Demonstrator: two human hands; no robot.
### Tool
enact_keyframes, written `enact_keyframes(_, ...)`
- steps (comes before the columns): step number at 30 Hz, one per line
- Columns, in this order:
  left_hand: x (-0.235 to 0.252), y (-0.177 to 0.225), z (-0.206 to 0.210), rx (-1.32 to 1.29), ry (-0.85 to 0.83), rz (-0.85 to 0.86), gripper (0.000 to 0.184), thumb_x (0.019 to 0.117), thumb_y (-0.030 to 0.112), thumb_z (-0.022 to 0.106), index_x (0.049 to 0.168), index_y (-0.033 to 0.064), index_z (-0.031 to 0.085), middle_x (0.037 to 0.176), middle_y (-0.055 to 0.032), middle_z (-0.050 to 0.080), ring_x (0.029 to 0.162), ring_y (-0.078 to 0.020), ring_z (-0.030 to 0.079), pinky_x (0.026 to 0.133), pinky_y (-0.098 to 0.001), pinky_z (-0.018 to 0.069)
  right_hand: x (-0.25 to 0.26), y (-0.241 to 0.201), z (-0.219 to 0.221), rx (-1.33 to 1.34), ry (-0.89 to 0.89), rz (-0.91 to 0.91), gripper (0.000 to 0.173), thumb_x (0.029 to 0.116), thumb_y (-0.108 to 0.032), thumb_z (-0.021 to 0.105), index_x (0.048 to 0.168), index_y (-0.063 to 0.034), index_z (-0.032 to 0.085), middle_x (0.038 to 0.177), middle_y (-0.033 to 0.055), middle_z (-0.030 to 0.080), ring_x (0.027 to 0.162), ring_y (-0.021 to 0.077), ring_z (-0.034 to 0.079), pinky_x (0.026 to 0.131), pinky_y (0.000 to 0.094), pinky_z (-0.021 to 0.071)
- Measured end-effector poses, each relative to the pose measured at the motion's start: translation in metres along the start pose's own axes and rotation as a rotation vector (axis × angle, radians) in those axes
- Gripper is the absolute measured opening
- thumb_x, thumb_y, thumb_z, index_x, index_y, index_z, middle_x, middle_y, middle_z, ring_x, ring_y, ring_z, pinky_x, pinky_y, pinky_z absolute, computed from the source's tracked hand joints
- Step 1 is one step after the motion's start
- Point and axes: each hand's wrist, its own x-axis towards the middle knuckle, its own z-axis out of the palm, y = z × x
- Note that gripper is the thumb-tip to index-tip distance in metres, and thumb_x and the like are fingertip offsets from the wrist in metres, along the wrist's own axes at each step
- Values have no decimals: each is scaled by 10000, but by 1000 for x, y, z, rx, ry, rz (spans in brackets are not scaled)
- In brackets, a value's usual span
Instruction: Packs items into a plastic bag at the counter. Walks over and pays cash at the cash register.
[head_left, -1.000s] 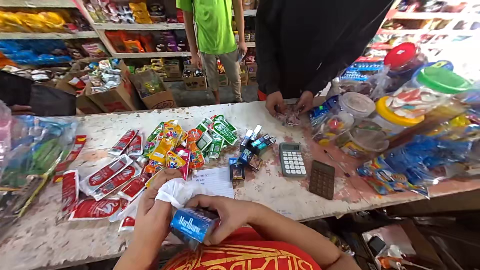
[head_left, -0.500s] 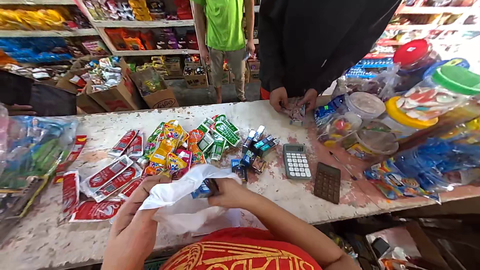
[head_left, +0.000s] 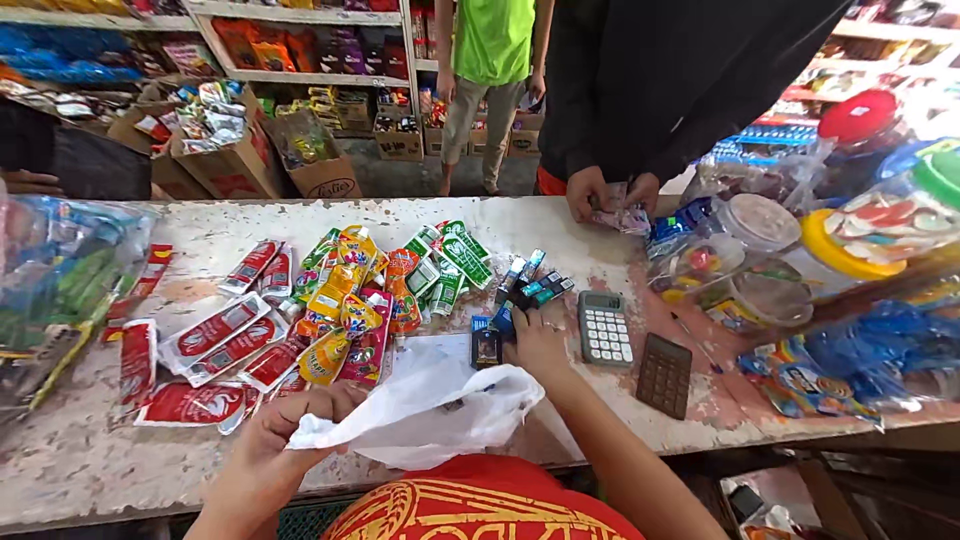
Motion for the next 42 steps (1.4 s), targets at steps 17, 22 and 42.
enact_keyframes(17,10,26,19,-18,-54,-38,734,953,109,677,1541,296,279,1530,22,519,811,-76,704,655,-210,600,5,-25,0,764,-17,-201,678,929,-124,659,1567,-117,428,1462,192,537,1251,297,596,1019,460,519)
enact_keyframes(22,20,18,10,-54,-68,-4,711,964,196,667,1566,219,289,1552,-22,491,903,-140,730,697,-258,631,-43,-32,-46,1580,-370,-973,505,868,-393,781,1339,-271,644,1195,-68,726,1058,58,690,920,300,586)
enact_keyframes(42,52,26,1,76,-10,14,501,993,240,628,1462,162,472,1415,-12,588,815,-70,696,638,-208,607,19,62,-45,554,168,-314,581,770,-133,840,1278,43,621,1285,184,621,1132,289,638,955,465,550)
